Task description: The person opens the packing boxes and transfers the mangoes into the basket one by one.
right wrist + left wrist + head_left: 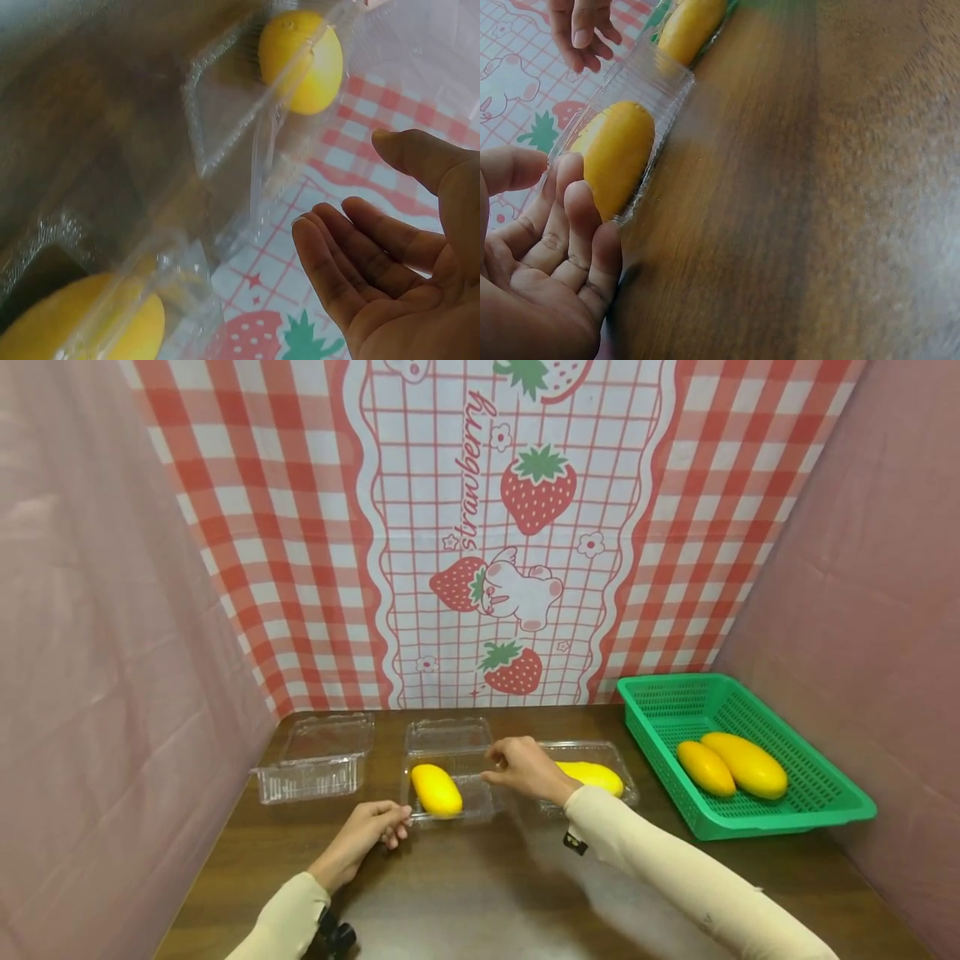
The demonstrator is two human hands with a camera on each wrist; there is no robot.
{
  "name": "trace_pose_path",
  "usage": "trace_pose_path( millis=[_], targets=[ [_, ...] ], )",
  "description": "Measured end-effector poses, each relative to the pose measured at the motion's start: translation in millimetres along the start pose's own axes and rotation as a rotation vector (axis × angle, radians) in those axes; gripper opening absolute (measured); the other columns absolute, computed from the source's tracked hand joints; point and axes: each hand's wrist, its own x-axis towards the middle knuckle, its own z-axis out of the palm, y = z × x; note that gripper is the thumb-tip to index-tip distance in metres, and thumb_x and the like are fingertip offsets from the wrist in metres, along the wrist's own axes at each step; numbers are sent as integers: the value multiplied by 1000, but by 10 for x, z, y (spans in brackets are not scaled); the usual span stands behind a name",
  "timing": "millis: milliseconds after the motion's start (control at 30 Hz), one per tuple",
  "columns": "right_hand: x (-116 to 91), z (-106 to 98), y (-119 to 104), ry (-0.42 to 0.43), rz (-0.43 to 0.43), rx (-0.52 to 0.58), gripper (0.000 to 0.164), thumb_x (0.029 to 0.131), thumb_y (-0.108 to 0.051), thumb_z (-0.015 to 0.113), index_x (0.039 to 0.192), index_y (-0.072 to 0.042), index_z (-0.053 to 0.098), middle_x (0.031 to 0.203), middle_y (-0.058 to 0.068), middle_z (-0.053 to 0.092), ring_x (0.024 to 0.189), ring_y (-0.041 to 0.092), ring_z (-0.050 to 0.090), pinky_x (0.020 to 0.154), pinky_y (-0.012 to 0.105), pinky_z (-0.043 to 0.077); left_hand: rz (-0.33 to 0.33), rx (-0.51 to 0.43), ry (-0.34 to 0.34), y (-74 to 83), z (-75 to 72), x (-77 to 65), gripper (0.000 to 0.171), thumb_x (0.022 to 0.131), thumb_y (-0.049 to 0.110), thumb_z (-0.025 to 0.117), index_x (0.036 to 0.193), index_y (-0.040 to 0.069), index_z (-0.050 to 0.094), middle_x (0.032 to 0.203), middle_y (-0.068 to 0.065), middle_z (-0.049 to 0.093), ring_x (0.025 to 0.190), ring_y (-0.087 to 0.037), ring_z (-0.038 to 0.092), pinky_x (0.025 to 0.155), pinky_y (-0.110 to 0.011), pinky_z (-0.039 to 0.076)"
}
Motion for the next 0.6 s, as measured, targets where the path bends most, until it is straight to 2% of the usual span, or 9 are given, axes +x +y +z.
trace_pose_path(
  millis=[167, 400, 500, 600],
  targets=[
    [40, 100, -27, -26, -11, -8, 35, 87, -22, 85, 108, 4, 75, 97, 14, 74, 85, 23, 68, 78, 38, 59, 3, -8, -17, 4, -12, 16, 28, 100, 19, 67, 97, -9, 68, 75, -4, 65, 63, -11, 56, 59, -22, 51],
    [81, 259, -95, -41, 26, -28, 37, 86, -27, 86, 108, 1, 77, 97, 10, 75, 87, 18, 69, 80, 35, 59, 4, -14, -34, -23, -8, 21, 28, 100, 19, 68, 96, -8, 68, 76, -4, 65, 64, -11, 57, 60, -22, 52],
    [115, 307, -142, -71, 37, -37, 38, 85, -31, 86, 98, 3, 75, 83, 9, 69, 73, 14, 57, 66, 30, 51, 7, -13, -30, -19, -12, 22, 29, 100, 19, 68, 96, -9, 68, 76, -4, 65, 64, -11, 57, 60, -22, 52],
    [142, 355, -179, -98, 62, -49, 44, 83, -35, 88, 97, 4, 74, 83, 11, 69, 71, 15, 55, 63, 30, 49, 11, -9, -27, -15, -21, 25, 30, 100, 20, 68, 97, -10, 68, 76, -4, 65, 64, -10, 56, 60, -22, 52]
  ],
)
